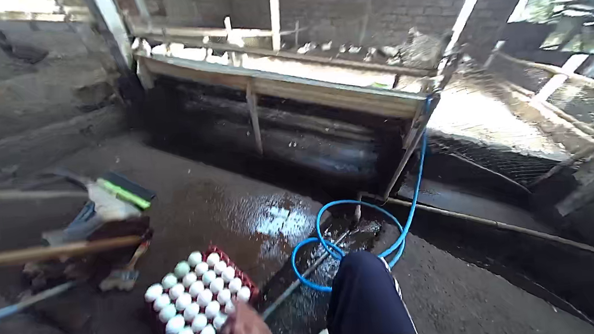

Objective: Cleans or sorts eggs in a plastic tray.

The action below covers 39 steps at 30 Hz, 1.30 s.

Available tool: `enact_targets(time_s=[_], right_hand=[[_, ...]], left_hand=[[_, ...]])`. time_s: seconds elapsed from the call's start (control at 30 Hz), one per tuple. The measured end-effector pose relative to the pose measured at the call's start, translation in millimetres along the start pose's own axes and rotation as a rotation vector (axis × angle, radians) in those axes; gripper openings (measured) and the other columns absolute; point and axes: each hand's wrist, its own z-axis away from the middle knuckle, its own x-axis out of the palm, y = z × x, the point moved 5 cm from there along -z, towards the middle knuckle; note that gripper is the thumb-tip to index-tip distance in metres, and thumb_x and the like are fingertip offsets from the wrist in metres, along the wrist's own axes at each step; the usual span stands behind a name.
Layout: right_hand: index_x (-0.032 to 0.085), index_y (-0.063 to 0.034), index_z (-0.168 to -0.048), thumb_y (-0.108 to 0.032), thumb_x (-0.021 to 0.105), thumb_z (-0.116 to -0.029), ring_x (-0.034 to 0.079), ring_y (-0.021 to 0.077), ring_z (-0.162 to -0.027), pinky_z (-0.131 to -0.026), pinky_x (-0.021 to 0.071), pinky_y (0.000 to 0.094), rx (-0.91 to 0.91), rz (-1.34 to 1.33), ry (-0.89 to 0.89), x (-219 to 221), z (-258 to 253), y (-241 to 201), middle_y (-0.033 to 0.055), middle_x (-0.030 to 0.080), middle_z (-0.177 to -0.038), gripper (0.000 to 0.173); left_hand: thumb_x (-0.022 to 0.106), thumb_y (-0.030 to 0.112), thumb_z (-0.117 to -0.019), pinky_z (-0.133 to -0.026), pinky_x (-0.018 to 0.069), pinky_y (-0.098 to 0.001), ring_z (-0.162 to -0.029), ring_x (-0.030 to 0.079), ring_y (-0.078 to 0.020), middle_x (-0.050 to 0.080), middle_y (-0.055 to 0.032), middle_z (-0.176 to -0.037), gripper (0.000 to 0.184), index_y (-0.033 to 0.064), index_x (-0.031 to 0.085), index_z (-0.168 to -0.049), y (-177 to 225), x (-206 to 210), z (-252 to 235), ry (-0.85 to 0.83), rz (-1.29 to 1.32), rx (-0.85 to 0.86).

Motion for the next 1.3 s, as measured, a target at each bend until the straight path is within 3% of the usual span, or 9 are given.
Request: enact_targets(time_s=[0.23,0.33,0.47,0.57,0.67,0.8,0.87,1.03,1.3], right_hand=[[0.052,0.0064,-0.144,-0.013,0.034,-0.1058,0.043,0.0333,-0.145,-0.122,0.0328,0.0466,0.001,-0.016,-0.044,-4.9,-3.3,8.6,0.0261,0.047,-0.153,0.047],[0.05,-0.0008,-0.146,-0.019,0.042,-0.1063,0.053,0.0324,-0.134,-0.111,0.0429,0.0517,0.181,-0.084,-0.02,-12.6,-29.7,26.7,0.0227,0.055,-0.144,0.045],[0.057,-0.0008,-0.143,-0.015,0.036,-0.1045,0.038,0.0328,-0.149,-0.121,0.0333,0.0497,0.039,0.035,-0.086,-6.7,-6.5,13.5,0.0227,0.042,-0.158,0.046],[0.052,-0.0054,-0.147,-0.019,0.042,-0.1064,0.054,0.0325,-0.132,-0.108,0.0448,0.0537,0.195,-0.051,-0.044,-13.0,-28.1,24.0,0.0219,0.055,-0.144,0.044],[0.053,-0.0028,-0.147,-0.016,0.036,-0.106,0.042,0.0338,-0.146,-0.118,0.0361,0.0515,0.073,0.064,-0.086,-6.3,-7.6,11.7,0.0231,0.043,-0.157,0.046],[0.048,-0.0091,-0.152,-0.023,0.048,-0.1049,0.055,0.0307,-0.131,-0.105,0.047,0.0526,0.266,-0.134,-0.058,-16.5,-38.8,35.7,0.0201,0.055,-0.144,0.049],[0.044,-0.0128,-0.155,-0.029,0.046,-0.1073,0.061,0.0337,-0.119,-0.098,0.0502,0.0552,0.4,-0.24,-0.029,-23.5,-51.0,49.5,0.0221,0.061,-0.134,0.05],[0.056,0.0017,-0.141,-0.021,0.03,-0.108,0.041,0.0303,-0.146,-0.12,0.0346,0.0472,0.111,0.01,-0.07,-11.0,-10.5,16.0,0.0226,0.046,-0.155,0.048],[0.058,-0.0015,-0.142,-0.014,0.039,-0.1032,0.039,0.032,-0.147,-0.119,0.0345,0.0492,0.052,-0.048,-0.016,-9.6,-5.5,13.3,0.0227,0.042,-0.157,0.045]], left_hand=[[0.031,0.015,-0.11,-0.113,0.0398,-0.0388,-0.13,0.052,-0.0258,0.054,-0.0265,-0.141,0.043,-0.0122,0.048,-0.139,-89.3,-7.1,-62.4,0.101,-0.021,0.219],[0.02,0.032,-0.1119,-0.08,0.0515,-0.0371,-0.1,0.06,-0.018,0.063,-0.0137,-0.116,0.052,0.0017,0.057,-0.132,-85.6,-2.4,-58.8,0.087,-0.039,0.057],[0.027,0.015,-0.111,-0.111,0.0406,-0.04,-0.128,0.053,-0.0271,0.054,-0.0269,-0.139,0.044,-0.0116,0.048,-0.139,-83.6,-3.9,-57.0,0.074,-0.034,0.132],[0.018,0.032,-0.1124,-0.08,0.0518,-0.039,-0.098,0.061,-0.0199,0.063,-0.0158,-0.114,0.053,0.0001,0.057,-0.132,-82.0,0.3,-53.6,0.112,-0.012,0.023],[0.026,0.012,-0.1111,-0.112,0.0396,-0.0409,-0.131,0.052,-0.0298,0.052,-0.03,-0.141,0.045,-0.0138,0.048,-0.14,-80.2,-3.0,-58.3,0.071,-0.04,0.142],[0.018,0.038,-0.1118,-0.049,0.0435,-0.0247,-0.057,0.05,-0.0081,0.057,-0.0026,-0.08,0.049,0.0084,0.056,-0.121,-86.5,-0.6,-56.5,-0.044,0.075,-0.018],[0.024,0.038,-0.1121,-0.044,0.0403,-0.0242,-0.051,0.045,-0.009,0.053,-0.0026,-0.081,0.042,0.0118,0.044,-0.137,-87.3,3.5,-55.3,-0.142,0.15,-0.058],[0.025,0.023,-0.1128,-0.113,0.0394,-0.0404,-0.134,0.049,-0.0249,0.047,-0.0235,-0.148,0.047,-0.0048,0.04,-0.148,-81.6,-3.8,-62.0,0.039,0.107,0.099],[0.03,0.018,-0.1115,-0.102,0.046,-0.0384,-0.113,0.059,-0.0219,0.062,-0.0225,-0.124,0.043,-0.0101,0.057,-0.129,-81.0,-5.4,-58.0,0.098,-0.019,0.101]])
